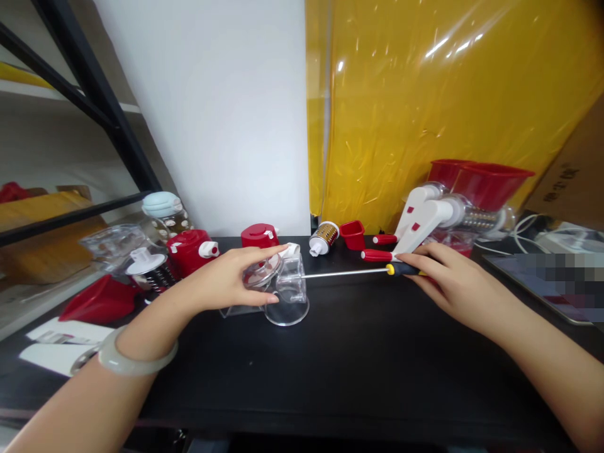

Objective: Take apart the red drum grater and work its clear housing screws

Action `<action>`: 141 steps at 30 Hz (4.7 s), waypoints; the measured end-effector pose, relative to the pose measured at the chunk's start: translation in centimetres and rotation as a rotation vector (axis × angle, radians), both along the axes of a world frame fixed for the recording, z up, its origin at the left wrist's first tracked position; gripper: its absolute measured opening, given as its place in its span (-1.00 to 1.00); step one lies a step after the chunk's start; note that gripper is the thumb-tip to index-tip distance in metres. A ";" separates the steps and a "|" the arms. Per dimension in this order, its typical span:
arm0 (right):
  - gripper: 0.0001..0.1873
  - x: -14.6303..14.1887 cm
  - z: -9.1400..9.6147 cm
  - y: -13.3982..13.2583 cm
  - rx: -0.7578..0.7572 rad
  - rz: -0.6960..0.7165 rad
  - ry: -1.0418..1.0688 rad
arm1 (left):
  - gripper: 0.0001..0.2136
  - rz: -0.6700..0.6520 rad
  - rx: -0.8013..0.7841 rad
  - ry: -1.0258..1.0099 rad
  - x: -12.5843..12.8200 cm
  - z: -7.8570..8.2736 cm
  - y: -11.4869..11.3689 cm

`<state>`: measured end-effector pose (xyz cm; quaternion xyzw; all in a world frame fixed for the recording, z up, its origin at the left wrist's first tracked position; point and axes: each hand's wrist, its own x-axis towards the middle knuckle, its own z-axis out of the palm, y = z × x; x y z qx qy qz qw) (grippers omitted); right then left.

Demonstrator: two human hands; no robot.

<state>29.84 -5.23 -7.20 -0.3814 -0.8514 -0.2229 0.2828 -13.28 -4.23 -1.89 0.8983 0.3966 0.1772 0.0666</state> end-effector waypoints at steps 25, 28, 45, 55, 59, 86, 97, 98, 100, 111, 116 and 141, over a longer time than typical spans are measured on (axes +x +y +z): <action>-0.59 0.3 0.6 -0.3 -0.168 0.130 0.081 | -0.16 0.003 -0.012 0.013 -0.2 -0.2 0.0; -0.63 0.3 0.5 -0.5 -0.047 0.132 0.078 | -0.17 0.001 -0.008 0.007 -0.2 -0.2 0.1; -0.49 -0.2 0.8 -0.8 0.104 0.139 0.052 | -0.17 0.027 -0.012 -0.009 -0.2 -0.3 0.3; -0.47 -0.2 1.1 -0.8 0.320 0.067 0.064 | -0.16 0.017 -0.003 -0.010 -0.3 -0.4 0.3; -0.45 0.0 1.3 -1.1 0.342 0.025 0.028 | -0.16 0.011 0.002 -0.012 -0.4 -0.5 0.3; -0.30 0.2 1.6 -1.2 0.373 0.028 0.097 | -0.16 0.004 0.000 -0.013 -0.2 -0.4 0.2; -0.71 0.4 1.5 -1.5 0.312 0.062 -0.058 | -0.15 -0.042 -0.005 -0.035 -0.2 -0.4 0.2; -0.66 0.4 1.6 -1.4 0.281 0.075 -0.044 | -0.15 -0.046 -0.008 -0.041 -0.2 -0.4 0.2; -0.54 0.4 1.6 -1.2 0.252 0.090 0.008 | -0.16 -0.045 -0.013 -0.046 -0.2 -0.4 0.2; -0.55 0.1 2.1 -1.4 0.163 0.107 0.325 | -0.17 -0.058 -0.027 -0.072 -0.4 -0.6 0.4; -0.74 0.5 1.4 -0.7 0.100 0.197 0.287 | -0.18 -0.048 -0.029 -0.067 -0.2 -0.5 0.2; -0.76 0.3 0.9 -0.5 -0.537 0.378 0.962 | -0.17 -0.063 -0.022 -0.067 -0.2 -0.5 0.3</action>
